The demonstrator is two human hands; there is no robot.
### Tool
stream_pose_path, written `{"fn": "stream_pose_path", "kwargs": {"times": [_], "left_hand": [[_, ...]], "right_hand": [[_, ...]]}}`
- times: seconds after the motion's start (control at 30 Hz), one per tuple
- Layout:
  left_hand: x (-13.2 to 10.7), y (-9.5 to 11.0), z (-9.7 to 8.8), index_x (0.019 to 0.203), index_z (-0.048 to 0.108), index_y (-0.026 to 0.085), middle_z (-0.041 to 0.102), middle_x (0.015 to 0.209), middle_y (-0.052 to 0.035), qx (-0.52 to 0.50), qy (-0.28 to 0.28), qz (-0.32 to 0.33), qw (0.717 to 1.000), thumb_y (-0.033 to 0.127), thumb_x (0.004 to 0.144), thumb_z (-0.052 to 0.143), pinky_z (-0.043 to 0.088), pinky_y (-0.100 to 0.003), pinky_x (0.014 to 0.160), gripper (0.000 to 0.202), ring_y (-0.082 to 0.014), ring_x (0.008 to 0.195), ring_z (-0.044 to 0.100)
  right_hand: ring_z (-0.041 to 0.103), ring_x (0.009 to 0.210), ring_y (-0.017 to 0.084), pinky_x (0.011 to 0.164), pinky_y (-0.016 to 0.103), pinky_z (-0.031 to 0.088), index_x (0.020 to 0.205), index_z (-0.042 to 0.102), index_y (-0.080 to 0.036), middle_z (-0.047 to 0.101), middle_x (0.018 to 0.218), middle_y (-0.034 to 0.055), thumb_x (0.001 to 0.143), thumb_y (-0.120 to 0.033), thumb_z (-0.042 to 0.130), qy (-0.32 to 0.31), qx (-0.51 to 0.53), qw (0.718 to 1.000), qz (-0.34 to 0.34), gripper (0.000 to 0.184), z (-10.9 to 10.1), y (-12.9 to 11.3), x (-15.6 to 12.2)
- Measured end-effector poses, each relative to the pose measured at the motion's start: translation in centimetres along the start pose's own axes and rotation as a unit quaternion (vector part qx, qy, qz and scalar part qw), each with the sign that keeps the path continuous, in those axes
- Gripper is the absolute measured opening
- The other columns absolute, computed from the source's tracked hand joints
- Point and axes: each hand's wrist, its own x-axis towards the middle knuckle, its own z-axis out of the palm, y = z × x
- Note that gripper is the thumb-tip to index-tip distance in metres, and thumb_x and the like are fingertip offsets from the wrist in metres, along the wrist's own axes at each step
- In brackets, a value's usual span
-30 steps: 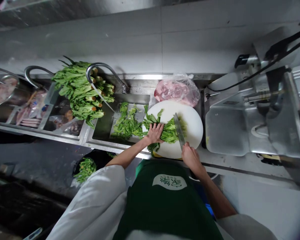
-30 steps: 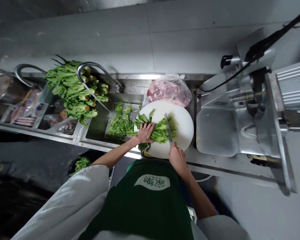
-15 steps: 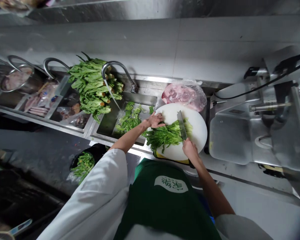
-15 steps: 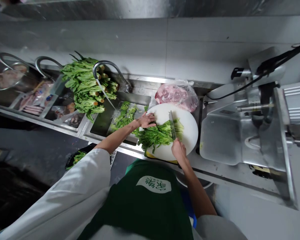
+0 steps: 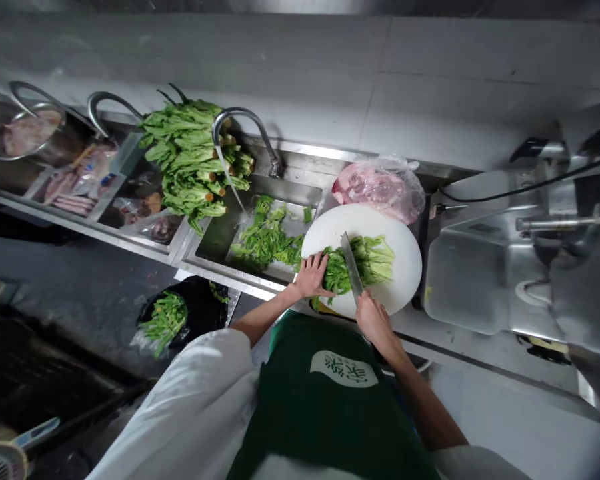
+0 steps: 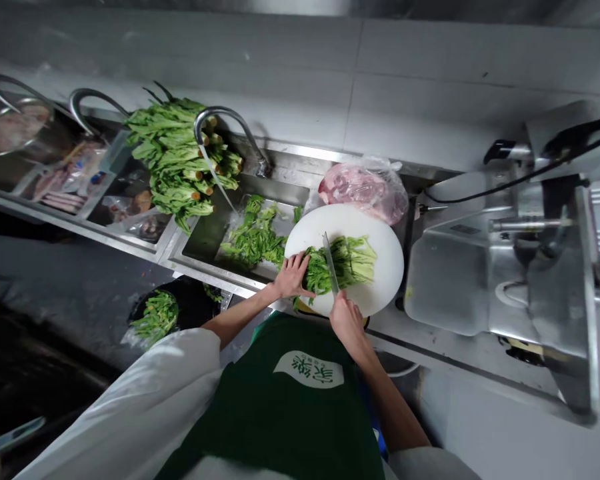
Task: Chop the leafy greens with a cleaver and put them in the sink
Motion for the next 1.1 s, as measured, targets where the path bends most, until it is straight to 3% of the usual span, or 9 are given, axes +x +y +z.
{"fn": "stream_pose_path", "kwargs": {"times": [0.13,0.27,0.33,0.4,0.5,0.6,0.7,0.87,1.1], "left_hand": [[0.1,0.2,1.4,0.156,0.031,0.020,0.037,0.156,-0.0204,0.014,0.030,-0.004,0.999,0.053,0.081,0.069,0.029,-0.061,0.112,0.090,-0.0436,0.136,0.039],[0.3,0.5,1.9,0.155,0.032,0.020,0.041,0.153,-0.0198,-0.006,0.050,-0.034,0.998,0.035,0.089,0.062,0.035,-0.055,0.110,0.075,-0.0381,0.134,0.043],[0.3,0.5,1.7,0.157,0.027,0.019,0.036,0.155,-0.0219,-0.034,0.054,-0.049,0.997,0.040,0.085,0.069,0.034,-0.053,0.111,0.086,-0.0379,0.138,0.041],[0.1,-0.3,0.9,0.160,0.019,0.016,0.027,0.158,-0.0253,-0.073,0.058,-0.053,0.994,0.052,0.075,0.079,0.033,-0.053,0.113,0.110,-0.0405,0.143,0.034],[-1.0,-3.1,-0.3,0.162,0.012,0.017,0.026,0.158,-0.0257,-0.151,0.058,-0.048,0.986,0.067,0.064,0.082,0.028,-0.058,0.116,0.130,-0.0426,0.146,0.028],[-2.5,-6.3,-0.4,0.159,0.021,0.020,0.038,0.153,-0.0212,-0.247,0.069,-0.069,0.964,0.069,0.073,0.075,0.029,-0.058,0.116,0.113,-0.0386,0.143,0.036],[-3.5,-7.8,0.7,0.152,0.037,0.019,0.048,0.144,-0.0177,-0.324,0.112,-0.062,0.937,0.067,0.083,0.067,0.037,-0.051,0.114,0.089,-0.0329,0.135,0.046],[-4.0,-6.9,2.8,0.139,0.051,0.018,0.056,0.130,-0.0149,-0.371,0.206,-0.041,0.904,0.057,0.090,0.063,0.045,-0.046,0.108,0.063,-0.0282,0.122,0.056],[-3.4,-5.9,3.0,0.118,0.060,0.019,0.062,0.118,-0.0108,-0.380,0.267,-0.059,0.884,0.044,0.097,0.056,0.047,-0.040,0.104,0.034,-0.0227,0.113,0.060]], "right_hand": [[0.070,0.101,0.024,0.079,0.029,0.043,0.125,0.050,-0.007,0.072,0.108,0.0205,0.101,-0.016,0.030,0.005,-0.001,1.000,0.007,0.033,0.9,-1.4,3.4],[0.069,0.100,0.024,0.079,0.029,0.043,0.122,0.053,-0.008,0.072,0.107,0.0187,0.104,-0.022,0.030,0.019,0.009,1.000,-0.008,0.032,0.5,-0.5,5.5],[0.069,0.099,0.024,0.078,0.029,0.043,0.117,0.056,-0.011,0.072,0.106,0.0172,0.104,-0.025,0.032,0.022,0.006,1.000,-0.019,0.031,-0.3,0.6,5.4],[0.070,0.096,0.024,0.076,0.029,0.043,0.115,0.057,-0.012,0.072,0.102,0.0163,0.104,-0.028,0.032,0.043,-0.010,0.999,-0.016,0.032,-1.0,1.3,4.4],[0.070,0.086,0.025,0.071,0.031,0.042,0.116,0.055,-0.011,0.073,0.093,0.0166,0.105,-0.031,0.026,0.086,-0.038,0.996,0.007,0.036,-1.8,0.6,1.8],[0.071,0.082,0.025,0.069,0.031,0.041,0.114,0.054,-0.012,0.073,0.089,0.0167,0.106,-0.031,0.024,0.098,-0.045,0.994,-0.009,0.037,-1.8,-1.5,-0.5],[0.071,0.082,0.023,0.068,0.029,0.041,0.113,0.054,-0.014,0.074,0.090,0.0147,0.106,-0.031,0.026,0.069,-0.044,0.996,-0.037,0.033,-1.3,-3.8,-1.5],[0.072,0.083,0.021,0.070,0.027,0.042,0.115,0.052,-0.013,0.074,0.092,0.0144,0.106,-0.026,0.026,0.039,-0.059,0.997,-0.033,0.031,0.5,-5.9,-1.2],[0.072,0.087,0.022,0.071,0.027,0.044,0.117,0.052,-0.013,0.074,0.093,0.0148,0.105,-0.025,0.026,0.032,-0.092,0.993,-0.062,0.030,2.9,-6.8,-0.8]]}}
